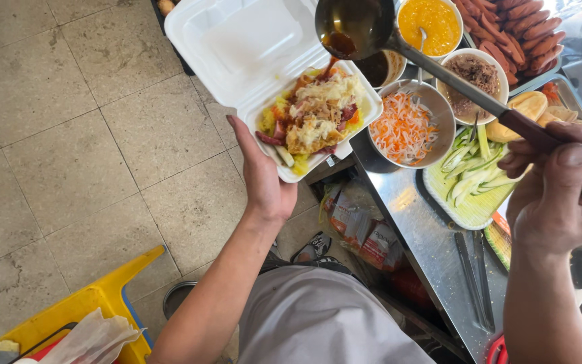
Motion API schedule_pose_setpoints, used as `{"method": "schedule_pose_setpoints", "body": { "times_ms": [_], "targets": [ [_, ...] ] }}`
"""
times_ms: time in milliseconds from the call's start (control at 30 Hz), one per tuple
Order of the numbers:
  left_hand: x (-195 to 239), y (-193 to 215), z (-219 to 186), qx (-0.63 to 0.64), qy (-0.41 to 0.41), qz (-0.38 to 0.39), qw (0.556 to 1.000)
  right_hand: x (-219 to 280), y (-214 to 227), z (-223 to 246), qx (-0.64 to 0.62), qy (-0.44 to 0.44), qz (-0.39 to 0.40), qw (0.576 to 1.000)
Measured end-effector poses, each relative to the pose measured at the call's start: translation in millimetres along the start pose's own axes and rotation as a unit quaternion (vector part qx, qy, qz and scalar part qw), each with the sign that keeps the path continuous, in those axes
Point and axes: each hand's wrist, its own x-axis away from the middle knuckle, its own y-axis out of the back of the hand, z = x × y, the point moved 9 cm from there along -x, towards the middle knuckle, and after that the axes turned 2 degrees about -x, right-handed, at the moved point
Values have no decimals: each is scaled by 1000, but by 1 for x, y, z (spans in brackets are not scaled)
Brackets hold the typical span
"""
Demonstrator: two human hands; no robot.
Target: The person scoops yellow rice into a styrofoam container, adds a dark sauce, ketchup, sliced cucumber, shredded vegetables, sliced sausage, and a fried egg. The person closes the container, places it in a plastic bag, and handles cash from a drawer. The person then toasts bread on a grill and wraps it in paper.
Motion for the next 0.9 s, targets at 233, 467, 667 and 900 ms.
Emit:
{"method": "schedule_pose_setpoints", "body": {
  "times_ms": [233,467,667,900],
  "targets": [
    [-18,4,-11,17,1,6,1000,31,27,15,64,1,23,998],
    [-41,-3,5,44,35,9,998,33,-19,68,135,103,52,984],
    [-41,1,6,12,32,19,999,23,-36,42,77,7,-21,997],
    [-36,20,-7,-17,61,38,997,7,-39,-102,91,-102,-121,983]
  ]
}}
